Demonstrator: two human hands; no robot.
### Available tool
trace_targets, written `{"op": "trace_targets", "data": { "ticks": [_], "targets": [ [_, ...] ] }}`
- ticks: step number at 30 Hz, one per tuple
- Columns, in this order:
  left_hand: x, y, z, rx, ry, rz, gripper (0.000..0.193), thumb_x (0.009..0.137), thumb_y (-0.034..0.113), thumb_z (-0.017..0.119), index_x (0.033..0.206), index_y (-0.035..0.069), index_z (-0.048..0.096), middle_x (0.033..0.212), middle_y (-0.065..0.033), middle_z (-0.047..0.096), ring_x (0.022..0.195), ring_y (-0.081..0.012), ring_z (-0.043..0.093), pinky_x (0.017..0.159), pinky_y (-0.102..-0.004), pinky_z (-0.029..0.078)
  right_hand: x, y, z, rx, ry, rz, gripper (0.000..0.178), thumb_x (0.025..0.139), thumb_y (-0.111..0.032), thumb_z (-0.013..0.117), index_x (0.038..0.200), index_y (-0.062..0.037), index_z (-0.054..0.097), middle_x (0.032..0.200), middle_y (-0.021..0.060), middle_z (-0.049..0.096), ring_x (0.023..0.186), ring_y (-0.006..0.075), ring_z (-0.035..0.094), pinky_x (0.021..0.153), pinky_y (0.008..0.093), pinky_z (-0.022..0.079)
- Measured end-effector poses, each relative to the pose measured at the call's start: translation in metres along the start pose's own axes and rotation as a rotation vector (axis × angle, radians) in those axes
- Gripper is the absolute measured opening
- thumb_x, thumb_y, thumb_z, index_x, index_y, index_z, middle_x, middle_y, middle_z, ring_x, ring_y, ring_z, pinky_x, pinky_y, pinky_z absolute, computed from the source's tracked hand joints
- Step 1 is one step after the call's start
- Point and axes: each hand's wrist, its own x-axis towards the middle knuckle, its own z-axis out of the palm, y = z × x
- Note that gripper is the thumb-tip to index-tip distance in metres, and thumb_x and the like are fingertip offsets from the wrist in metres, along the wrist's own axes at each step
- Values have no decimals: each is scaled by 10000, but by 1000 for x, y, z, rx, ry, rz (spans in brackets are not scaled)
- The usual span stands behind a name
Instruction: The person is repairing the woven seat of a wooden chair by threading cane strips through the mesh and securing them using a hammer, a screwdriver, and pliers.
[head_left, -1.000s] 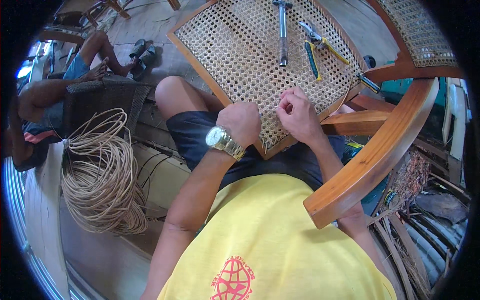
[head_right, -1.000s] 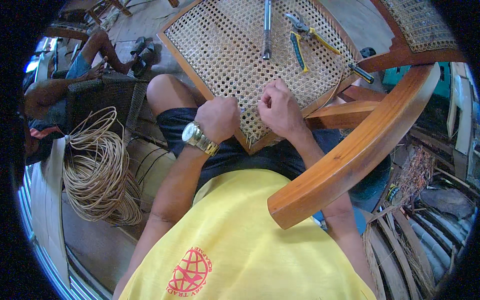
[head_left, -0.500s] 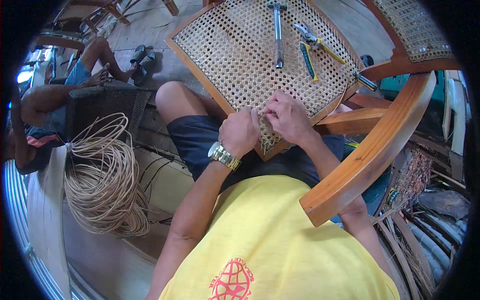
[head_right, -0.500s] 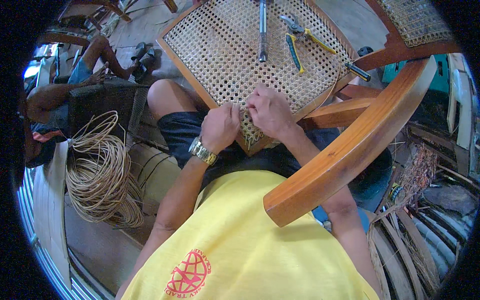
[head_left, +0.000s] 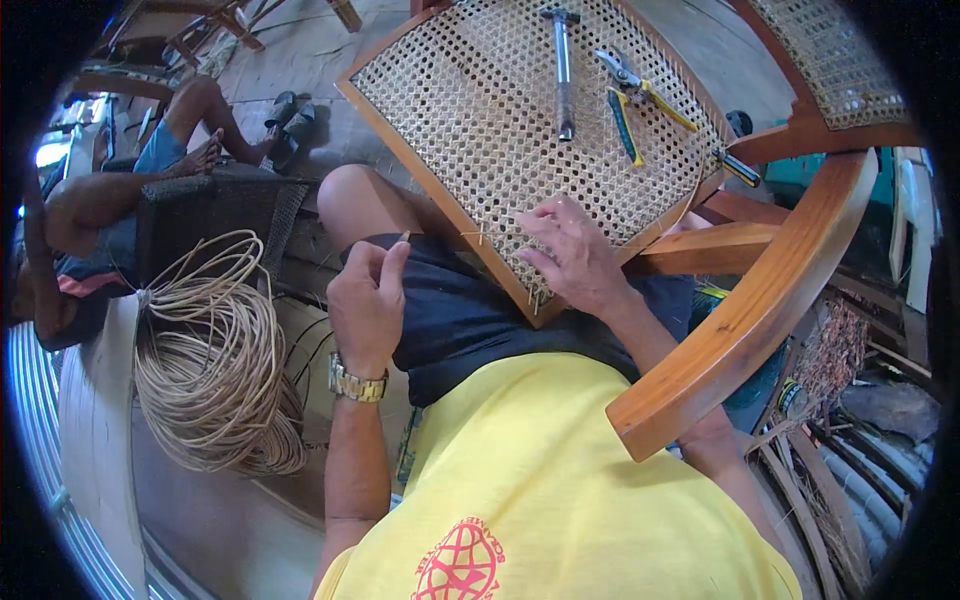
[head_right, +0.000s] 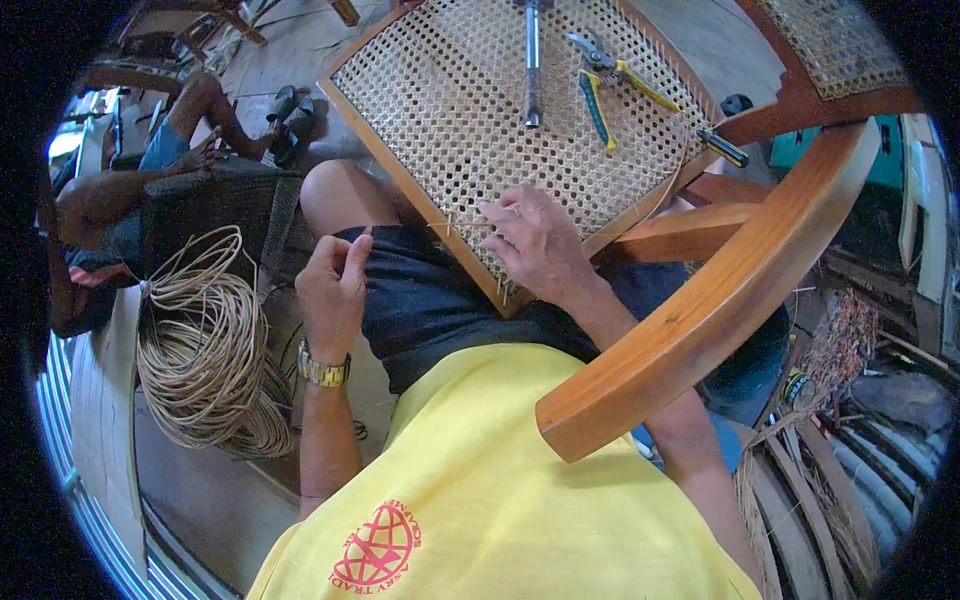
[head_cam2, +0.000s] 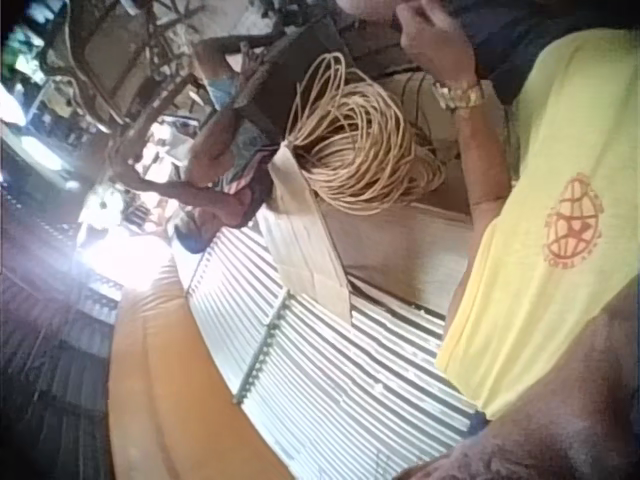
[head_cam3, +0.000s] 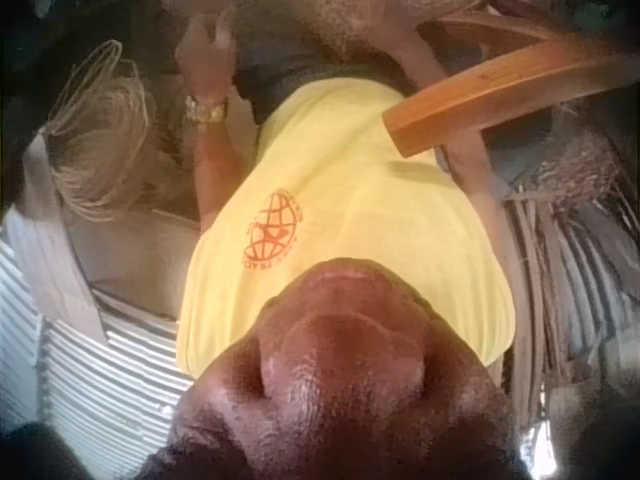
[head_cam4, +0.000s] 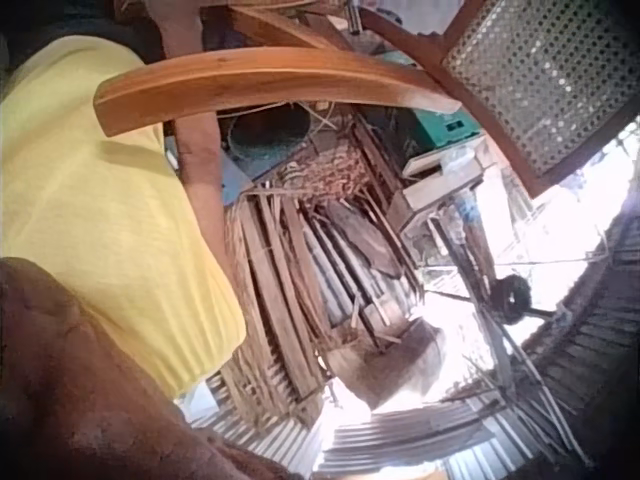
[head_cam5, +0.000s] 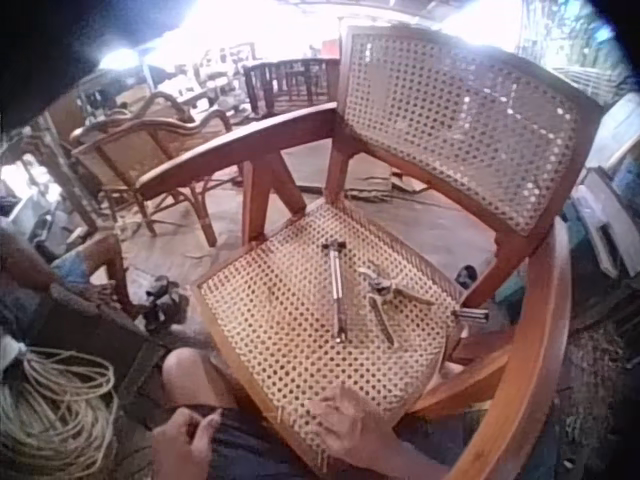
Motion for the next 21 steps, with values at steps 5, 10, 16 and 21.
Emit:
{"op": "trace_targets", "data": {
  "ticks": [5,10,16,21],
  "targets": [
    [-8,-16,17,-221,-37,-28,257,984,250,630,869,20,630,770,-232,678,720,-424,673,619,-477,509,9,-3,31,59,1,-45,213,877,-134,717,1072,-56,684,1063,118,597,952,298,622,832,410,517],
    [-9,8,48,-136,-135,91,167,971,181,638,951,15,647,763,-225,678,699,-380,695,605,-425,524,19,-7,20,396,-71,327,125,894,-132,688,960,-33,653,925,156,641,847,322,653,748,424,521],
    [9,29,68,170,-343,159,230,947,280,629,905,60,682,775,-219,691,739,-411,690,660,-494,556,20,0,24,140,-83,345,104,874,-107,700,901,-7,707,921,116,613,785,215,649,713,334,534],
    [27,40,65,208,-409,199,206,921,272,628,891,82,702,799,-199,706,766,-402,699,711,-499,575,20,17,12,77,13,243,86,816,-71,705,829,13,693,968,132,579,823,243,651,738,347,553]
  ]
}}
